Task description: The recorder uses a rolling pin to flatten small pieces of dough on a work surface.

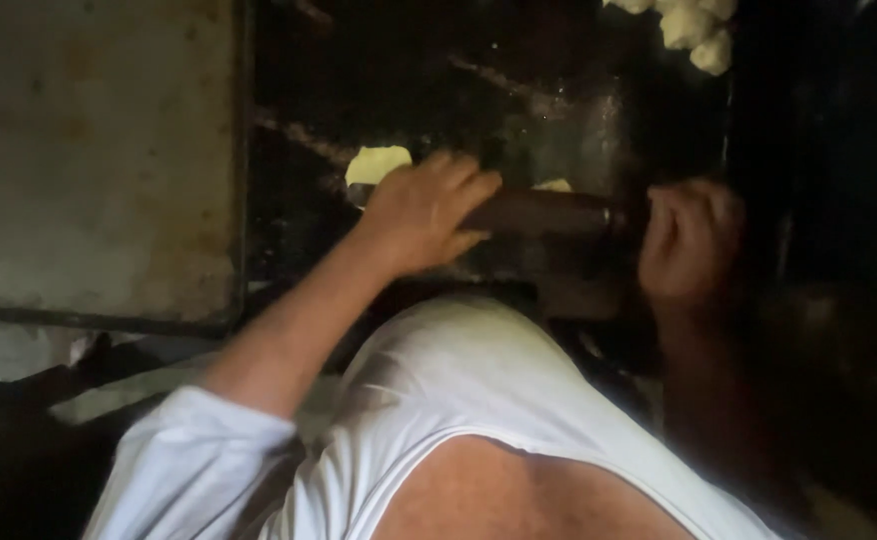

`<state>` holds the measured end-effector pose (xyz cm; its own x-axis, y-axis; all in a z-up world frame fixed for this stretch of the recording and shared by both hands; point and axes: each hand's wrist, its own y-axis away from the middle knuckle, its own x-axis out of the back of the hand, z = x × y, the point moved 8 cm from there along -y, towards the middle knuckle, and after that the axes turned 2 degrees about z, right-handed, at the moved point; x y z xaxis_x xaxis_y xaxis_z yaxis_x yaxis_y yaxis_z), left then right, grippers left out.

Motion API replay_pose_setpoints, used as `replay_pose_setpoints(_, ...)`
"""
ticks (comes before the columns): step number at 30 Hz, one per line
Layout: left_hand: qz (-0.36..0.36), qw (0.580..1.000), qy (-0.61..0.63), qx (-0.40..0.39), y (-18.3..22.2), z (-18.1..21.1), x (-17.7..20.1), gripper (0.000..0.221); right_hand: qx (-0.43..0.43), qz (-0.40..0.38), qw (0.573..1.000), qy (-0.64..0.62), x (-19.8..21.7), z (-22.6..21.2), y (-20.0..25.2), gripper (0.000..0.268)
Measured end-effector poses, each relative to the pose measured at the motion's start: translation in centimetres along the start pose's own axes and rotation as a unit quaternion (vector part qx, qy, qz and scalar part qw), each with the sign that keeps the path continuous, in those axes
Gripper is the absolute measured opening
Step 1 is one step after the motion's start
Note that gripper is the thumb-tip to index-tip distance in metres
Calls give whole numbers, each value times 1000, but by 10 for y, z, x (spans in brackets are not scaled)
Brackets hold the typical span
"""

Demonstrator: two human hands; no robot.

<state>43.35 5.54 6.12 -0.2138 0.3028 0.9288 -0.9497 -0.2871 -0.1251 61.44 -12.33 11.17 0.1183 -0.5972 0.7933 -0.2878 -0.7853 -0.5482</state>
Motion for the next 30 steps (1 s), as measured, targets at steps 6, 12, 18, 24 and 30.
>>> replay_pose_setpoints(6, -48, 994, 38, 88, -34, -27, -18, 67, -76, -40, 994, -71, -71, 84, -2, 13)
replay_pose_setpoints(12, 14, 999, -45, 19, 9, 3, -25, 70, -102, -21, 991, -78, -47, 58, 69, 18)
replay_pose_setpoints(18, -33, 998, -45, 17, 34, 17, 4, 66, -180, -223, 947, -146, -77, 59, 5, 20)
replay_pose_setpoints(24, 37, 998, -18, 45, 122, 31, 62, 65, -110, -225, 952, -175, -146, 87, 24, 23)
replay_pose_setpoints(30, 230, 961, 103, 110, 196, 20, 138, 59, -159, -272, 869, -382, -194, 202, 53, 23)
